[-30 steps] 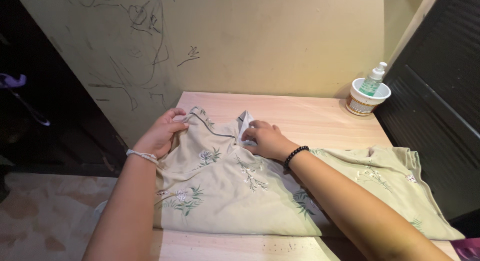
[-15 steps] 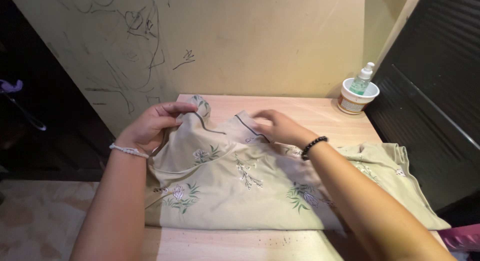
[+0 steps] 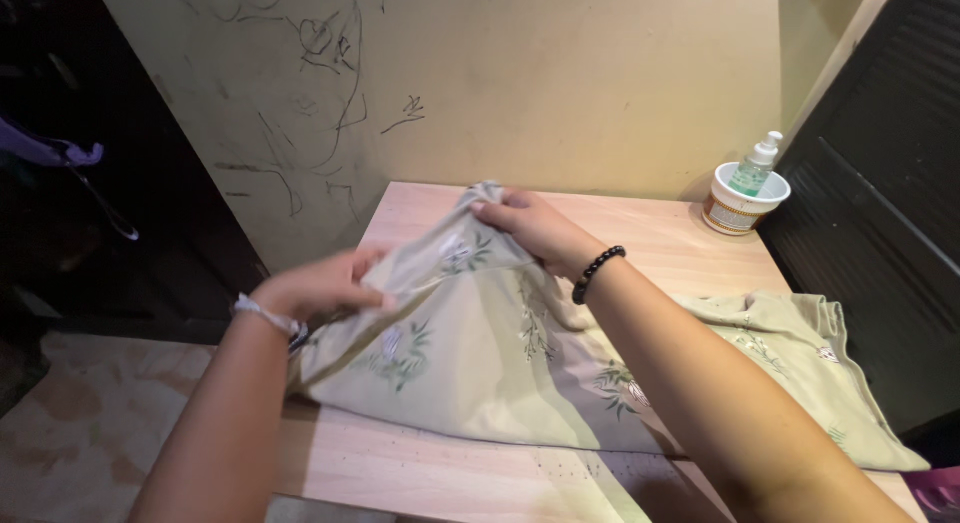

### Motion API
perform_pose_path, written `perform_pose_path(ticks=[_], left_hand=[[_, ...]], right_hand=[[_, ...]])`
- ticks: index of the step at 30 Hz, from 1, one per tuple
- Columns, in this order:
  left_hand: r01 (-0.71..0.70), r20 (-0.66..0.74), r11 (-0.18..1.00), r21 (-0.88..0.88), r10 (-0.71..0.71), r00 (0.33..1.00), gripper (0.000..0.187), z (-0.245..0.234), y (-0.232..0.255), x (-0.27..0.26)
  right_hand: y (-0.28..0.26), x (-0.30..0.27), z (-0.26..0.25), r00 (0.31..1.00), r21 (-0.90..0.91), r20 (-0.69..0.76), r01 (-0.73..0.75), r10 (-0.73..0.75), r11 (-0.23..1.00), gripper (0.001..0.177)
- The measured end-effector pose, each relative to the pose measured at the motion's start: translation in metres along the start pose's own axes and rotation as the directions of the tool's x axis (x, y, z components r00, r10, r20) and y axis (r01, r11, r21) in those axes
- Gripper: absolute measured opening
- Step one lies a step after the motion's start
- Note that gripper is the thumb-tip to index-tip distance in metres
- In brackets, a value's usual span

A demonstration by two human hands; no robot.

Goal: The person folds a beige floral shirt, a blue cherry-patterned garment, and a black-and-white patterned garment on a wooden table. Each item is smoothed, folded into a compact rectangle, and placed into a drawer.

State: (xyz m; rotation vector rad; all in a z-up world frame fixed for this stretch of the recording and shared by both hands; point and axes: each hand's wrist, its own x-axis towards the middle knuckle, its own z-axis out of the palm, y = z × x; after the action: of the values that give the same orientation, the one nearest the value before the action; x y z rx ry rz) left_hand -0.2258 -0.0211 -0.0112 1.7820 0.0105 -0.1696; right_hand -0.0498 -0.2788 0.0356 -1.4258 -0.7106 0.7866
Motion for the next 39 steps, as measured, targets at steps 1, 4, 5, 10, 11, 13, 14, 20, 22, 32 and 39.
perform_pose_path(ticks=[1,4,5,10,11,13,14,20,22,32,39], left_hand=[[0.109,0.006,0.981,0.162,-0.112,0.994,0.062,-0.001,-0.010,-0.004],[0.277,-0.038,0.926,0.256,-0.277,0.960,0.050,-0.013,-0.034,-0.026],[0.309,-0.053,0.925,0.222,-0.305,0.951,0.047,-0.019,-0.039,-0.034],[0.321,-0.268,0.944,-0.074,-0.329,0.905,0.039,-0.047,-0.045,-0.056],[0.284,-0.281,0.940,-0.187,-0.329,0.902,0.038,-0.053,-0.043,-0.055],[0.260,-0.383,0.965,0.042,-0.225,0.896,0.037,-0.058,-0.043,-0.040],[0.251,-0.422,0.955,0.157,-0.165,0.891,0.039,-0.057,-0.045,-0.033],[0.444,-0.515,0.783,0.436,-0.188,0.836,0.049,-0.030,-0.039,-0.012],[0.506,-0.597,0.603,0.616,-0.062,0.800,0.046,-0.007,-0.032,-0.012],[0.172,-0.313,0.412,0.895,0.304,0.900,0.047,0.104,-0.024,0.048],[0.313,-0.327,0.359,0.879,-0.023,0.945,0.077,0.100,-0.033,0.065]], right_hand=[[-0.001,-0.001,-0.006,0.998,-0.052,-0.062,-0.013,0.010,0.999,0.034],[0.001,-0.006,-0.024,0.986,-0.143,-0.164,-0.017,-0.007,0.990,0.031],[0.002,-0.010,-0.030,0.989,-0.132,-0.141,0.015,-0.034,0.991,0.030],[0.005,-0.010,-0.052,0.967,-0.160,-0.230,0.071,-0.107,0.985,0.034],[0.006,-0.008,-0.055,0.943,-0.201,-0.311,0.053,-0.115,0.978,0.036],[0.013,-0.001,-0.058,0.893,-0.363,-0.437,-0.065,-0.108,0.930,0.041],[0.019,0.002,-0.059,0.869,-0.473,-0.485,-0.166,-0.099,0.865,0.043],[0.056,-0.017,-0.091,0.934,-0.865,-0.304,-0.188,-0.188,0.464,0.052],[0.067,-0.036,-0.101,0.948,-0.896,-0.253,-0.153,-0.195,0.418,0.050],[0.092,-0.167,-0.127,0.948,-0.971,-0.228,-0.204,-0.224,0.125,0.054],[0.111,-0.178,-0.122,0.942,-0.951,-0.296,-0.276,-0.158,0.139,0.072]])
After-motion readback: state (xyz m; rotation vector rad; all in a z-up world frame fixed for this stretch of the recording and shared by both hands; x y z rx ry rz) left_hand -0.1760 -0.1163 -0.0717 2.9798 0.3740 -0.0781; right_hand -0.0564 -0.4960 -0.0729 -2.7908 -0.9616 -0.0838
